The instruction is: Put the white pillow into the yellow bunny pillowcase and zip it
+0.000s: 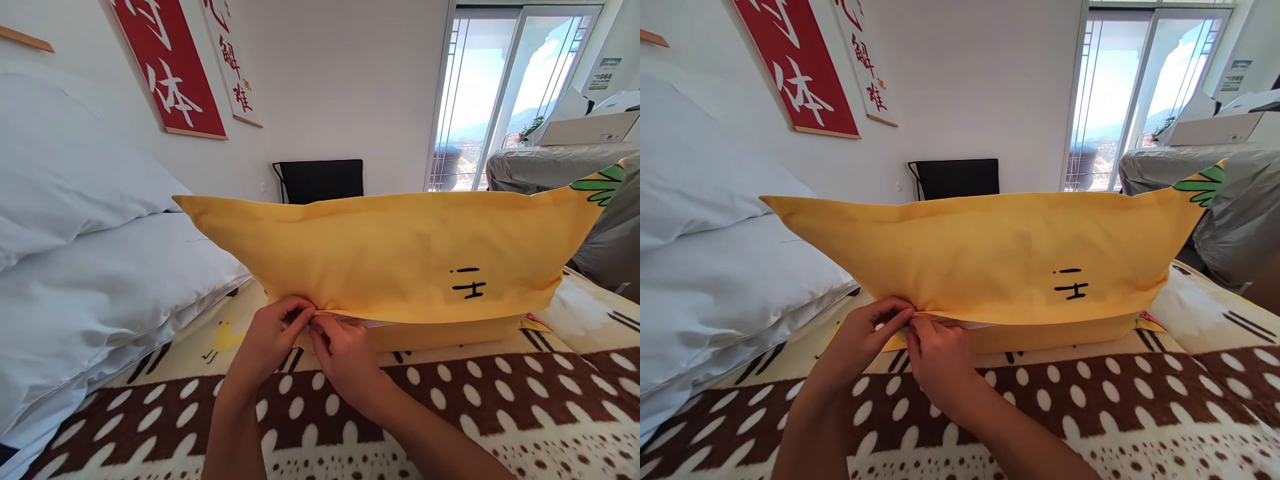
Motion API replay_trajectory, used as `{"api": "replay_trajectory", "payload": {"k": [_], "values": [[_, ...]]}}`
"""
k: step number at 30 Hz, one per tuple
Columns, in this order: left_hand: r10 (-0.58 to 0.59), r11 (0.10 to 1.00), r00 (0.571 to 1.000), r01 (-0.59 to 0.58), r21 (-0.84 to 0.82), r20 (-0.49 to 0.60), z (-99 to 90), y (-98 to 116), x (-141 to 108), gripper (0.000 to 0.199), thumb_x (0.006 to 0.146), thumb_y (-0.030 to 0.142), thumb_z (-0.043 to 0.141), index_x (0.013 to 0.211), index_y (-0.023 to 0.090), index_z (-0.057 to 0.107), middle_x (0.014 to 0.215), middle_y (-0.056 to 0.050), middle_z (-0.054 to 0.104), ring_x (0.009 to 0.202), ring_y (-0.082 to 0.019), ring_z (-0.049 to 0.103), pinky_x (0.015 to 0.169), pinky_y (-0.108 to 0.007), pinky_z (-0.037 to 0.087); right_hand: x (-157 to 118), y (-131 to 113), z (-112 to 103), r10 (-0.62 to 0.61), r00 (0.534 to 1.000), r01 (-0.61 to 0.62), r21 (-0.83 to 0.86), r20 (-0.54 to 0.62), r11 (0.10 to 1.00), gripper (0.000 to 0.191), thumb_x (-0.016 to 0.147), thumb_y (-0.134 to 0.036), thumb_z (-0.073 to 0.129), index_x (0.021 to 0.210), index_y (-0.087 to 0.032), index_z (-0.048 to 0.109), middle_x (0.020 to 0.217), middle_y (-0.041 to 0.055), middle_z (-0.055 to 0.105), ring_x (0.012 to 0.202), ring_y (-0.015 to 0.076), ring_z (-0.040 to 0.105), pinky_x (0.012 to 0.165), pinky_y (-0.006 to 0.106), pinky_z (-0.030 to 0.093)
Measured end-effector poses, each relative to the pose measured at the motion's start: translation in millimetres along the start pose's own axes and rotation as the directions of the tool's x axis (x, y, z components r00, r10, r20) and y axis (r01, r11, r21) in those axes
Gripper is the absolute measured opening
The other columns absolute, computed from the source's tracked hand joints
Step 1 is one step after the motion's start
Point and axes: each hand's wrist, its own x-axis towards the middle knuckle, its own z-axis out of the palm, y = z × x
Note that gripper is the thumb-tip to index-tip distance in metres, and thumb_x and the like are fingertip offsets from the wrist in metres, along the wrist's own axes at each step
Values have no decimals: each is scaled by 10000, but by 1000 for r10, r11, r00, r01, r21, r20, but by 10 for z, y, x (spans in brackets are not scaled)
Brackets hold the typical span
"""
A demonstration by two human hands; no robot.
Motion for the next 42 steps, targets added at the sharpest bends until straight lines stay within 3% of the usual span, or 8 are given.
{"api": "replay_trajectory", "payload": {"k": [5,9,16,24,28,34,38,42], "values": [[18,999,999,-17,32,-44,4,10,-6,304,797,463,518,741,195,650,756,-19,691,728,-177,603,658,-261,455,-25,25,-12,-9,999,10,-30,42,999,187,898,-190,456,963,-207,631,728,0,703,614,136,639,599,222,447],[-41,999,997,42,31,-59,-5,46,-11,307,765,474,537,725,199,669,742,-14,705,719,-183,614,657,-263,458,-29,27,-36,-15,1000,16,-9,25,1000,200,894,-190,461,1014,-203,620,743,-5,700,628,128,635,604,215,443],[-148,985,985,155,79,-84,-3,119,-32,309,728,468,521,716,207,685,750,-17,725,721,-209,635,676,-296,457,-16,34,-96,-166,982,182,-196,94,964,143,869,-203,502,956,-213,616,719,-5,697,612,145,626,531,238,379],[-47,959,976,104,264,-211,129,257,-7,273,735,400,459,654,226,654,673,-16,710,618,-202,613,598,-295,419,18,16,66,29,996,-43,-157,-89,987,167,903,-259,486,830,-189,619,597,-2,660,504,137,609,497,235,371],[-17,977,976,62,203,-215,142,209,9,290,763,433,466,698,221,653,692,-11,706,642,-189,616,598,-279,434,39,84,43,-24,997,19,-58,-76,998,228,936,-209,429,843,-183,635,694,27,700,627,137,656,605,217,445],[80,986,972,-45,163,-219,167,156,44,262,810,411,492,733,208,638,715,1,677,660,-158,587,635,-258,444,40,203,18,-69,989,49,-155,-129,987,225,933,-180,439,869,-178,655,733,41,716,648,142,660,623,225,464],[173,982,959,-151,112,-223,169,99,51,237,844,386,508,777,201,641,767,-7,664,723,-155,583,691,-254,449,62,232,-26,-112,981,95,-114,-158,989,262,949,-163,404,876,-178,655,770,44,715,741,141,669,736,227,481],[223,968,947,-188,165,-229,83,59,-13,212,861,369,512,817,207,641,848,-25,665,822,-176,594,759,-269,456,68,221,-51,-123,976,110,-85,-180,990,253,945,-153,397,876,-181,639,748,35,699,703,136,653,701,224,473]]}}
